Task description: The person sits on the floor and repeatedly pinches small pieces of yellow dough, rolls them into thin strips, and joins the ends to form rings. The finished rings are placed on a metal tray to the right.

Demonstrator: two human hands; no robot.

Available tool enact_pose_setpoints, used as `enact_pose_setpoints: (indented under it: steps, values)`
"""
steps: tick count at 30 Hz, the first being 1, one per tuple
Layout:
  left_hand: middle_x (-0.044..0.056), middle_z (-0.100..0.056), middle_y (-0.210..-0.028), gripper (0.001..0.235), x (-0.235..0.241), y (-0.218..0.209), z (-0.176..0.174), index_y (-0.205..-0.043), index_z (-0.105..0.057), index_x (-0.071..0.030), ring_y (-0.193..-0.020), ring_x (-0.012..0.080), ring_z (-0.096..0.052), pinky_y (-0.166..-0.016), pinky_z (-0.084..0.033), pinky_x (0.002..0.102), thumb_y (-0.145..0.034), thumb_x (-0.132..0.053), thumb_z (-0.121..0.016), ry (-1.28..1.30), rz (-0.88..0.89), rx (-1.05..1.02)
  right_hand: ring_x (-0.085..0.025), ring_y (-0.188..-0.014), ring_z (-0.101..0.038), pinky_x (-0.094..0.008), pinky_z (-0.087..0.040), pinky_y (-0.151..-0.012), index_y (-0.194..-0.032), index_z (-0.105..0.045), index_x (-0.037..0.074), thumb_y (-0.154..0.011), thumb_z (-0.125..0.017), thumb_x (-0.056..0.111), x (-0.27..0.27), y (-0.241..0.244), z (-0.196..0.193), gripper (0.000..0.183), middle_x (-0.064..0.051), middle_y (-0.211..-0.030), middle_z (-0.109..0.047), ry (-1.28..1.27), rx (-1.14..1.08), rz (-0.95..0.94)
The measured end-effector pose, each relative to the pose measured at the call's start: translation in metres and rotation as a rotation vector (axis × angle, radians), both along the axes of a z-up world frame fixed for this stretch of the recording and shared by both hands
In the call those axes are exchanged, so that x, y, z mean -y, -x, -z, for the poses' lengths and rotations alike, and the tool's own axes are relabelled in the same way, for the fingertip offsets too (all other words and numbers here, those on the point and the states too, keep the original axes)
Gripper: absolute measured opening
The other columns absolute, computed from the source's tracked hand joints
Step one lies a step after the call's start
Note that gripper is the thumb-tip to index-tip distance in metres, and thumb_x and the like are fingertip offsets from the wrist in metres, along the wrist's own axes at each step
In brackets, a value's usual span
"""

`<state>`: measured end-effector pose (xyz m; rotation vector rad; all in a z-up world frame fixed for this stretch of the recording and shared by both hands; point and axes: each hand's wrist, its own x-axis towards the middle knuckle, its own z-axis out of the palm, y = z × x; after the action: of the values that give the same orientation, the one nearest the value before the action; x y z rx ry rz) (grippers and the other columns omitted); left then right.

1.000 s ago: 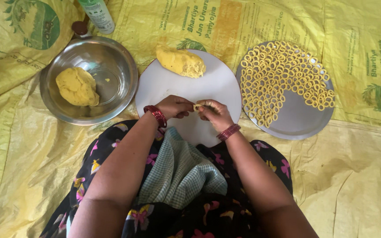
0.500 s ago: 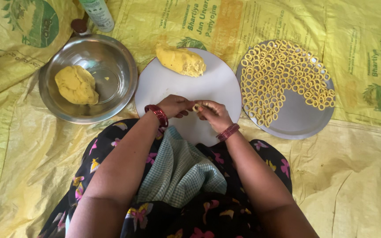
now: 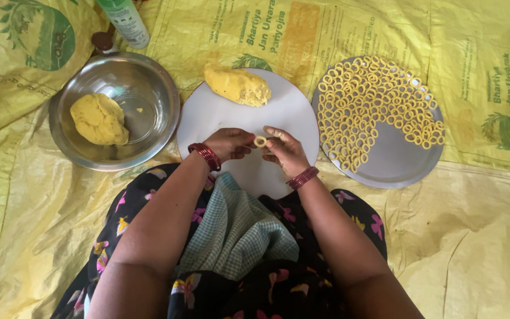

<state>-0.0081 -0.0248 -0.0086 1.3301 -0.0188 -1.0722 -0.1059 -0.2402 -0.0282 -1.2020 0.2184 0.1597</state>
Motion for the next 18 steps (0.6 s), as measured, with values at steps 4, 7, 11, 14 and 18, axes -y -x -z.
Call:
enact_pose_setpoints:
  steps: [4,7,11,14,18]
  values:
    - [0.003,-0.075,-0.101,0.036,0.000,0.001,-0.002,-0.110,-0.072,-0.008,-0.085,0.0099,-0.065,-0.078,-0.055,0.027,-0.094,-0.039,-0.068,0.033,0.003,-0.020,-0.014,-0.095,-0.068,-0.035,-0.061,-0.083,-0.141,-0.057,0.006,-0.096,-0.071,0.016,0.001,-0.001,-0.005,0.048,-0.004,-0.106,-0.067,0.036,0.017,0.018]
    - [0.004,-0.075,-0.098,0.038,0.001,-0.001,-0.001,-0.109,-0.073,-0.004,-0.083,0.0099,-0.065,-0.076,-0.054,0.027,-0.094,-0.039,-0.071,0.009,0.011,0.061,-0.012,-0.098,-0.068,-0.031,-0.059,-0.083,-0.141,-0.056,0.006,-0.096,-0.069,0.016,0.000,-0.002,-0.008,0.048,-0.004,-0.107,-0.073,0.123,0.075,-0.039]
    - [0.002,-0.075,-0.097,0.037,0.003,-0.001,0.001,-0.110,-0.073,-0.006,-0.082,0.0086,-0.067,-0.075,-0.055,0.026,-0.091,-0.037,-0.073,-0.112,0.047,0.189,-0.014,-0.089,-0.065,-0.031,-0.057,-0.080,-0.144,-0.057,0.003,-0.098,-0.071,0.014,0.001,-0.003,-0.010,0.049,-0.005,-0.102,-0.069,0.197,0.133,-0.068]
    - [0.001,-0.077,-0.097,0.034,0.003,-0.005,0.001,-0.109,-0.074,-0.008,-0.081,0.0077,-0.065,-0.074,-0.054,0.025,-0.091,-0.037,-0.071,-0.052,0.037,0.113,-0.014,-0.093,-0.067,-0.032,-0.060,-0.084,-0.143,-0.057,0.003,-0.099,-0.068,0.016,0.003,-0.007,-0.011,0.048,-0.005,-0.105,-0.070,0.154,0.108,-0.078]
    - [0.005,-0.074,-0.093,0.037,0.000,-0.009,0.005,-0.104,-0.077,-0.003,-0.079,0.0103,-0.063,-0.073,-0.054,0.026,-0.095,-0.038,-0.070,-0.055,0.014,0.141,-0.014,-0.098,-0.069,-0.033,-0.061,-0.084,-0.142,-0.056,0.004,-0.098,-0.068,0.018,0.007,-0.012,-0.013,0.048,-0.004,-0.109,-0.069,0.078,0.058,-0.058]
